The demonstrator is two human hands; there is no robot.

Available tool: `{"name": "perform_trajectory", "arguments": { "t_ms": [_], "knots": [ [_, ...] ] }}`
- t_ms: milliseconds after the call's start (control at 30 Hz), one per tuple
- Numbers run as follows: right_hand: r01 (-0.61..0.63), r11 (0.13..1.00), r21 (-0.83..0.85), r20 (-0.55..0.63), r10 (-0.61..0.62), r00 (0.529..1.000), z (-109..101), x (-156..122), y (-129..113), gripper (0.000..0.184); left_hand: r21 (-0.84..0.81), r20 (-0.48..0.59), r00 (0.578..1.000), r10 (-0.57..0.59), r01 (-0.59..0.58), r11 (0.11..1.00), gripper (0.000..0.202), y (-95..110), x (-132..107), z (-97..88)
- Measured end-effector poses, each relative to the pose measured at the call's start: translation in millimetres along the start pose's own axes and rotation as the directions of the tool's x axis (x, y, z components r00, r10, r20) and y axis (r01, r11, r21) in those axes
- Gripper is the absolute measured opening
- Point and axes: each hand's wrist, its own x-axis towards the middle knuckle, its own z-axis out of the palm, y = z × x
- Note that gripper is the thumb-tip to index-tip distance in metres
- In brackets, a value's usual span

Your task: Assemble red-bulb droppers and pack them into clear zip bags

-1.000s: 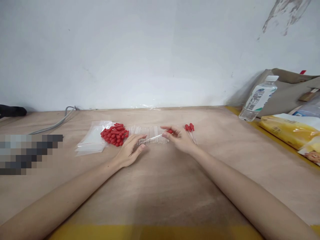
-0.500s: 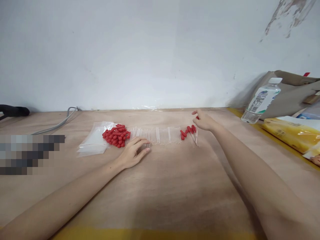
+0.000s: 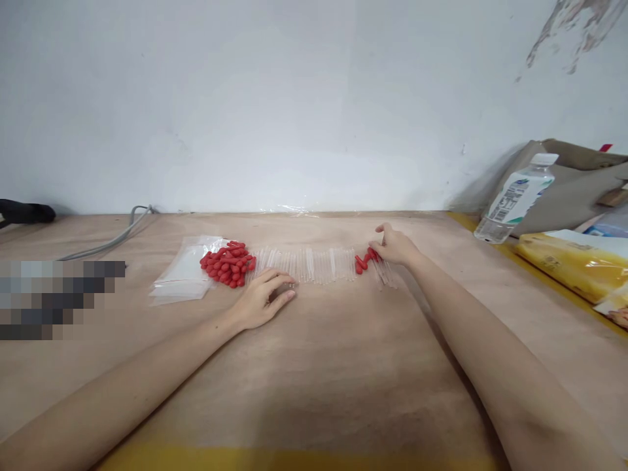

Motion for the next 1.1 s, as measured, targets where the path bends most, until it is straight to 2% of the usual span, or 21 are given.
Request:
{"name": "perform_trajectory", "arguments": {
  "t_ms": [100, 167, 300, 367, 467, 567, 667, 767, 833, 933, 1000, 1100],
  "knots": [
    [-0.029, 0.997, 0.069, -0.111, 0.037, 0.993, -3.5, -11.3, -7.1, 0.031, 0.0, -0.004, 1.0, 0.006, -0.006, 1.0, 0.02, 0.4, 0.5, -0.1],
    [0.015, 0.996, 0.092, -0.16, 0.0, 0.987, -4.2, -21.8, -15.3, 0.021, 0.003, -0.006, 1.0, 0.01, -0.01, 1.0, 0.02, 0.5, 0.7, 0.0],
    [0.255, 0.966, 0.043, -0.111, -0.249, 0.962, 1.4, -41.1, -32.2, 0.021, 0.033, -0.046, 0.999, 0.003, -0.002, 0.999, 0.019, -0.4, 0.4, 1.7],
    [0.314, 0.949, -0.015, -0.113, -0.313, 0.943, 7.0, -45.7, -37.2, 0.022, 0.078, -0.091, 0.996, -0.008, 0.015, 0.997, 0.017, -1.5, 0.0, 2.9],
    [0.273, 0.961, -0.043, -0.15, -0.277, 0.949, 15.8, -46.2, -39.8, 0.022, 0.171, -0.162, 0.985, -0.058, 0.086, 0.982, 0.012, -2.2, -0.4, 4.4],
    [0.205, 0.978, -0.036, -0.187, -0.208, 0.96, 22.4, -43.8, -39.5, 0.022, 0.233, -0.213, 0.969, -0.125, 0.174, 0.957, 0.016, -0.5, -0.7, 4.7],
    [0.209, 0.977, -0.032, -0.245, -0.211, 0.946, 25.8, -43.5, -40.3, 0.018, 0.272, -0.227, 0.956, -0.185, 0.245, 0.931, 0.017, 0.6, 0.5, 2.1],
    [0.289, 0.957, 0.012, -0.333, -0.268, 0.904, 25.9, -49.9, -48.8, 0.014, 0.356, -0.227, 0.942, -0.247, 0.316, 0.879, 0.016, -4.2, 5.7, -5.6],
    [0.359, 0.932, 0.051, -0.348, -0.321, 0.881, 24.7, -59.7, -61.7, 0.014, 0.428, -0.224, 0.928, -0.297, 0.368, 0.826, 0.02, -10.9, 12.2, -12.2],
    [0.462, 0.882, 0.088, -0.294, -0.42, 0.858, 23.6, -80.5, -89.2, 0.016, 0.534, -0.198, 0.915, -0.351, 0.401, 0.744, 0.025, -20.9, 25.0, -18.6],
    [0.55, 0.83, 0.095, -0.237, -0.518, 0.822, 25.1, -93.9, -107.2, 0.015, 0.594, -0.17, 0.908, -0.382, 0.404, 0.696, 0.03, -24.7, 33.6, -18.5],
    [0.596, 0.789, 0.148, -0.215, -0.562, 0.798, 31.5, -106.1, -124.0, 0.012, 0.658, -0.151, 0.89, -0.429, 0.415, 0.628, 0.039, -26.5, 43.8, -12.8]
  ]
}}
